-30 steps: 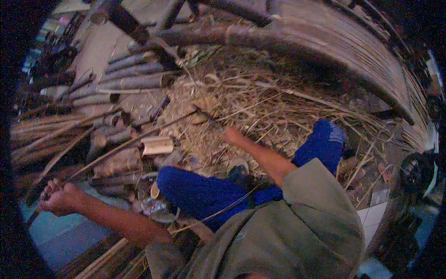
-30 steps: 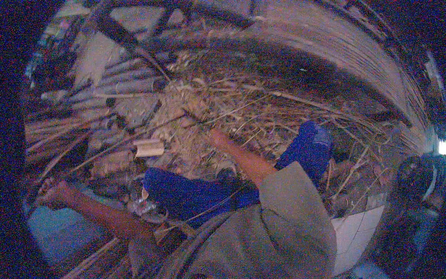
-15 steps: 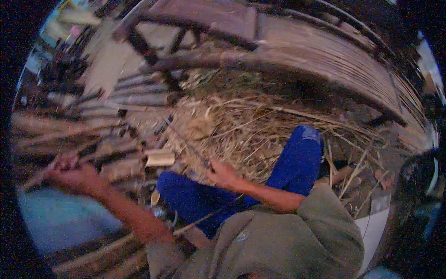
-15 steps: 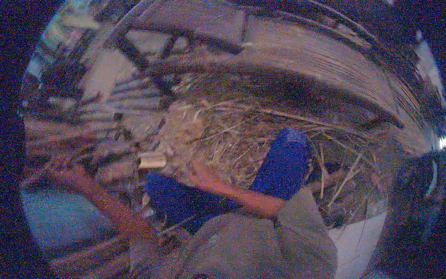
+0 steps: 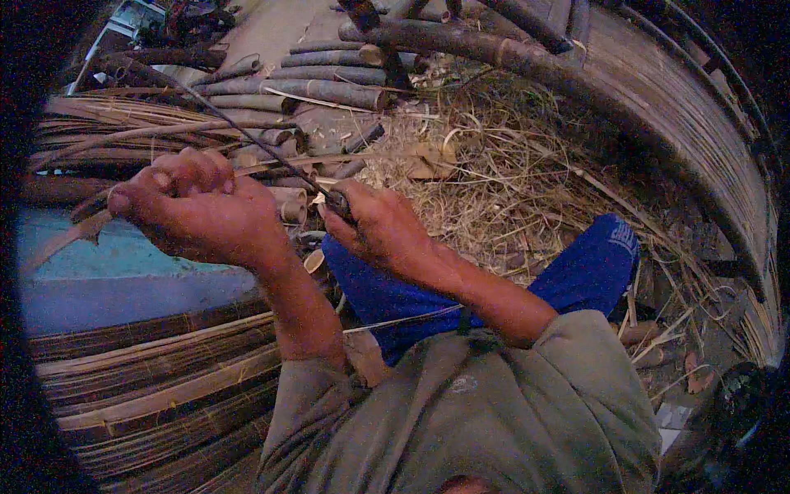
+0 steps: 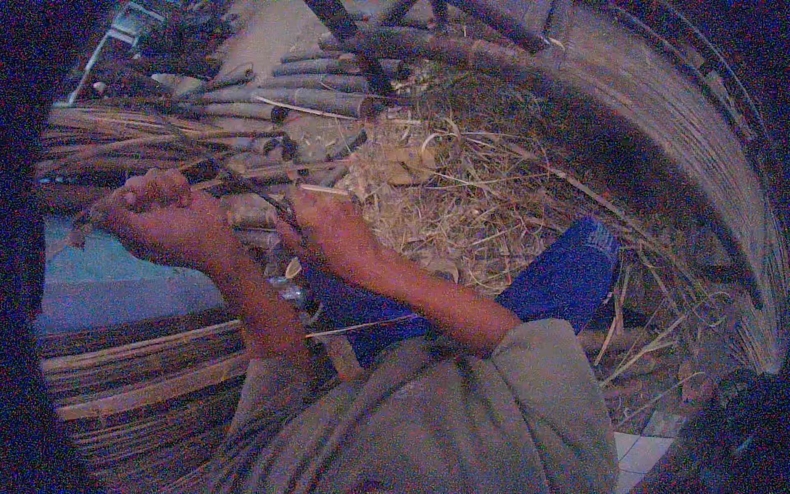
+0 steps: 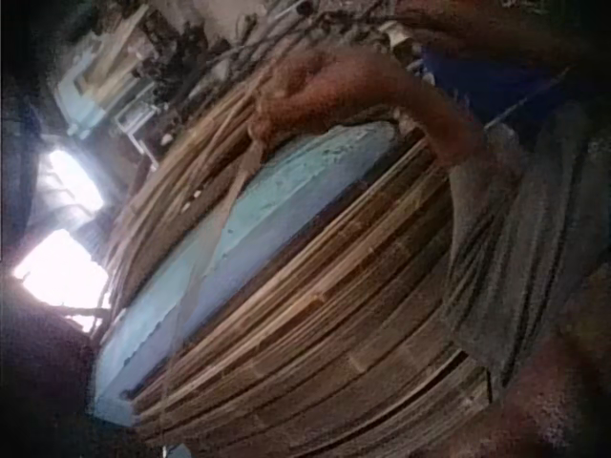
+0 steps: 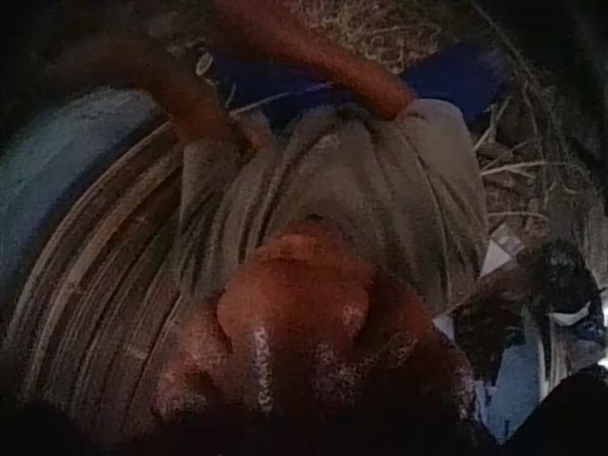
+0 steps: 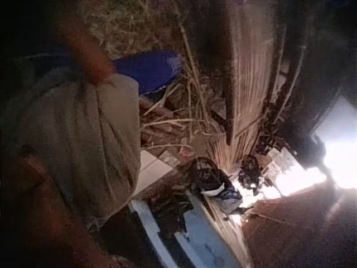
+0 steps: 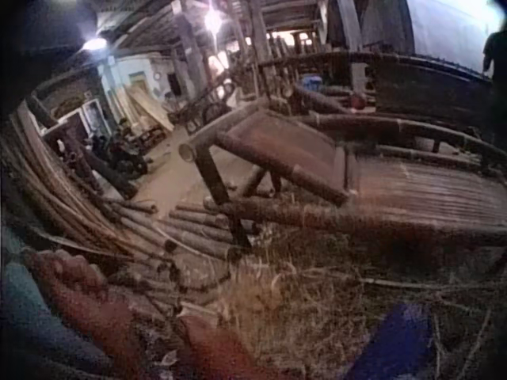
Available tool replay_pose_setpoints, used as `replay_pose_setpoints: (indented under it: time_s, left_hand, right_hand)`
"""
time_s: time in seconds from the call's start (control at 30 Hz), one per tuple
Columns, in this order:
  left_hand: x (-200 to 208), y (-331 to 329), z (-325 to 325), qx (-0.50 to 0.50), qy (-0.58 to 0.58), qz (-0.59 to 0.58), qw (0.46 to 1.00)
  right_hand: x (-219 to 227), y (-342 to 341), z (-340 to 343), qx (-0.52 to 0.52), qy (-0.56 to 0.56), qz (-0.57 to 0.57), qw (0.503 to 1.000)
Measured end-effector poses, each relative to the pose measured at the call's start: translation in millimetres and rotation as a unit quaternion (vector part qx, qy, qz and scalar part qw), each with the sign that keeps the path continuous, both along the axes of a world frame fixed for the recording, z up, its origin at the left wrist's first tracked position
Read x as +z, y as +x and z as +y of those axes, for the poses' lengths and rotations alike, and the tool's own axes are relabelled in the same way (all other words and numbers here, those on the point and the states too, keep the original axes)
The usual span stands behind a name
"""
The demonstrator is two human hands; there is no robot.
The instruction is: The person is weaving thin bamboo strips into a bamboo frame. They use a knife to split and trim the strips, then insert them into the frame, adjusting and securing them in place.
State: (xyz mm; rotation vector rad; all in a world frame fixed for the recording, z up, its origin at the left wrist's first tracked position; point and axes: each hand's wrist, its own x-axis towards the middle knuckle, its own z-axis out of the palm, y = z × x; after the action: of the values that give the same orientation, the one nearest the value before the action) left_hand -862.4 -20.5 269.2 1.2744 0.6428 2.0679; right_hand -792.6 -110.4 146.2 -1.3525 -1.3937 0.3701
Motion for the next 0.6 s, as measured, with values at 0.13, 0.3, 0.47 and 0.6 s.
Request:
replay_pose_setpoints:
  time_s: [0.13,0.3,0.47,0.6]
  left_hand:
    - [-2.5,2.5,1.6,0.095,0.03,0.058,0.993]
    - [-2.7,-5.8,10.7,0.079,0.04,0.078,0.993]
    - [-6.2,-12.6,11.8,0.03,0.037,0.025,0.999]
    - [-1.0,-19.2,21.5,0.104,0.034,0.043,0.993]
  right_hand:
    - [-10.5,0.1,-6.5,0.031,-0.029,-0.034,0.999]
    - [-37.9,1.5,8.7,-0.011,-0.083,-0.025,0.996]
    - [-41.5,-2.5,-1.6,-0.009,-0.063,-0.04,0.997]
    - [-73.2,8.6,18.6,-0.011,-0.149,-0.019,0.989]
